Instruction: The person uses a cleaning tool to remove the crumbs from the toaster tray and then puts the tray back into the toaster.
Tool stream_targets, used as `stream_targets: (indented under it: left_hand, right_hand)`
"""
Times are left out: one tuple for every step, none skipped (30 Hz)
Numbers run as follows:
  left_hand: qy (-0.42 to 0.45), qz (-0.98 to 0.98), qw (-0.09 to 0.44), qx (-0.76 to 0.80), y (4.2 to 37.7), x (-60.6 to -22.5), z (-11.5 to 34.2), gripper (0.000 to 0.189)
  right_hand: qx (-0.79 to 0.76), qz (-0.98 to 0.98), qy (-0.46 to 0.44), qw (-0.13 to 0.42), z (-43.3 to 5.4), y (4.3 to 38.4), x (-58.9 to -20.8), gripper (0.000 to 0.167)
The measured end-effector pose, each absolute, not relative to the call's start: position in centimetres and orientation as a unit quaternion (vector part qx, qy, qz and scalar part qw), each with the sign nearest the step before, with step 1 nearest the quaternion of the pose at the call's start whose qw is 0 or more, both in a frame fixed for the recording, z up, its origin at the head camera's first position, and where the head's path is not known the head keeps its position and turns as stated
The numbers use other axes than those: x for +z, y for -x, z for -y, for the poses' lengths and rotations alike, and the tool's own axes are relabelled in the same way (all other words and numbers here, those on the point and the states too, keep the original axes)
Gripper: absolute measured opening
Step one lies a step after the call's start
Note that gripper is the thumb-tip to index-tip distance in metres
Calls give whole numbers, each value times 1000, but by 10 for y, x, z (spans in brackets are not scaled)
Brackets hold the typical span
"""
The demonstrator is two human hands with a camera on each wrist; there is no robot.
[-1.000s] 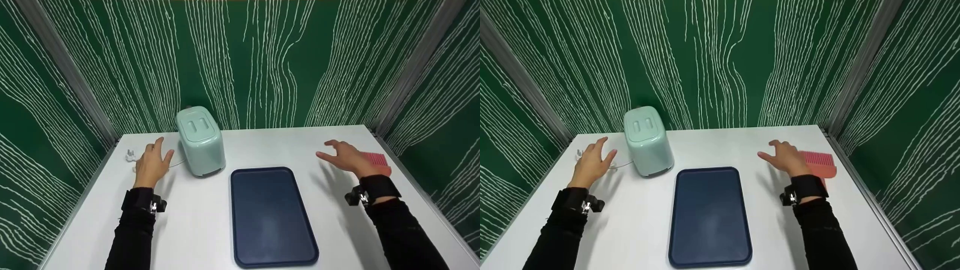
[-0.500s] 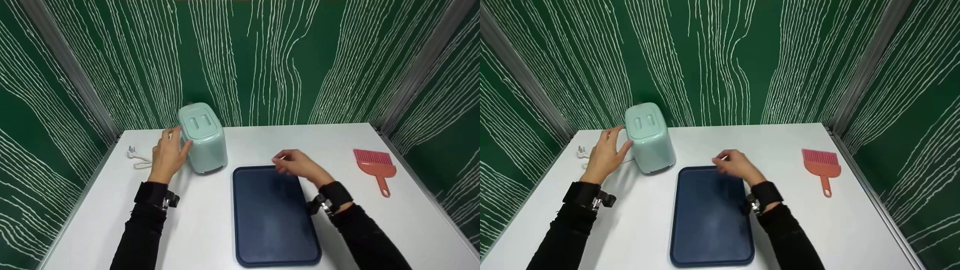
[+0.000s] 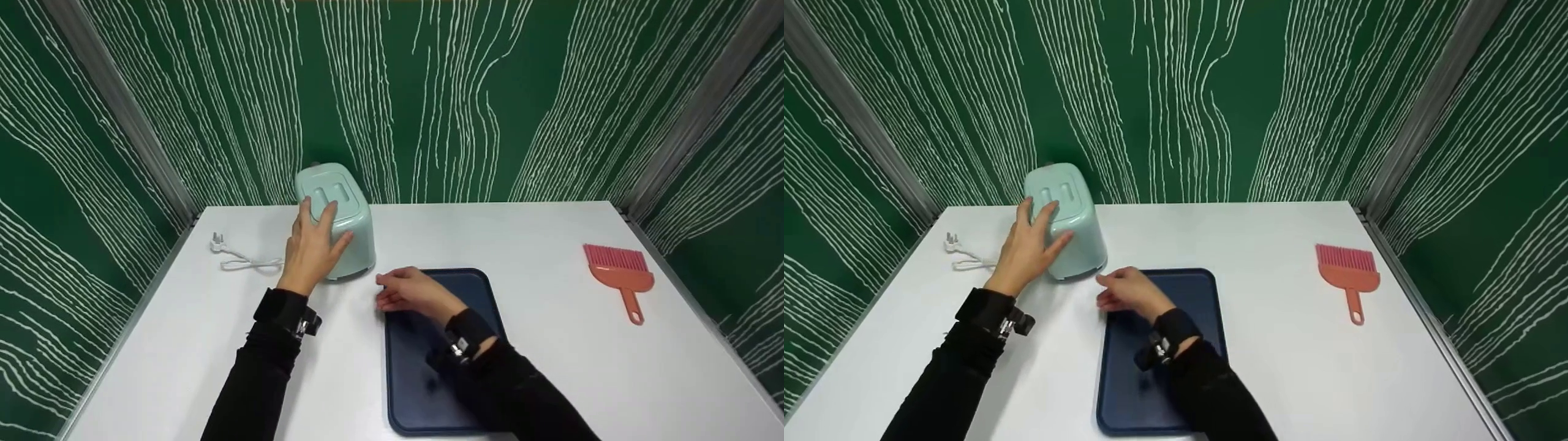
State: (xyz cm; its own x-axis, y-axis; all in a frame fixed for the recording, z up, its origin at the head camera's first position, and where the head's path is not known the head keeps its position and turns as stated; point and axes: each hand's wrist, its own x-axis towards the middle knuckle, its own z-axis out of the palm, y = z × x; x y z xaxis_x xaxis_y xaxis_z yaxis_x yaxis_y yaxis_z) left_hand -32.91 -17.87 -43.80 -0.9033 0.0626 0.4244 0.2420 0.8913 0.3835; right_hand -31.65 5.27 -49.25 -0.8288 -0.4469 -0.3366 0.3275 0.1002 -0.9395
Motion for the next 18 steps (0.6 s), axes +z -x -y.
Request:
stream_targets:
  left_hand:
    - [79, 950, 207, -219, 330, -439, 178, 68]
    - [77, 951, 206, -218, 331, -440, 177, 67]
    - [75, 951, 206, -218, 331, -440, 176, 67]
    - [73, 951, 206, -220, 331, -441, 176, 66]
    - [72, 950, 207, -221, 332, -443, 176, 66]
    - [70, 950, 207, -222, 332, -444, 176, 65]
    - [69, 950, 208, -223, 332, -445, 175, 64]
    - [67, 949, 208, -226, 333, -446, 175, 64]
    - [66, 948, 209, -229, 333, -447, 175, 64]
    - [64, 948, 208, -231, 333, -448, 174, 65]
    - [62, 949, 207, -232, 334, -448, 174, 65]
    - [61, 949, 206, -231, 334, -449, 174, 65]
    - [59, 949, 204, -232, 334, -449, 174, 65]
    - [58, 949, 203, -232, 334, -449, 175, 65]
    - [58, 950, 203, -232, 334, -449, 175, 65]
    - [57, 950, 203, -231, 334, -449, 175, 65]
    - [57, 950, 205, -230, 334, -449, 176, 65]
    - [57, 950, 206, -228, 334, -449, 176, 65]
  right_hand:
    - [-675, -676, 34, 294, -45, 315, -494, 45]
    - [-681, -668, 25, 298, -39, 315, -495, 46]
    - [-687, -660, 18, 302, -32, 314, -496, 46]
    - [-693, -652, 11, 308, -26, 313, -496, 46]
    - [-700, -642, 5, 315, -21, 312, -497, 46]
    - [-706, -632, 1, 319, -16, 312, -498, 45]
    - [-712, -622, -4, 326, -11, 312, -500, 46]
    - [-719, -611, -9, 331, -7, 312, -501, 45]
    - [-725, -602, -15, 334, -3, 313, -503, 43]
    - [-732, -594, -22, 334, 1, 314, -504, 41]
    - [-739, -585, -29, 332, 4, 314, -506, 39]
    - [-746, -577, -38, 330, 7, 315, -508, 37]
    - [-753, -569, -47, 326, 10, 315, -509, 36]
    - [-760, -562, -54, 323, 12, 315, -511, 35]
    - [-767, -554, -62, 318, 15, 316, -512, 35]
    - [-773, -547, -68, 313, 18, 316, -514, 35]
    - [-780, -539, -74, 309, 20, 317, -515, 35]
    - [-785, -533, -79, 306, 23, 317, -516, 35]
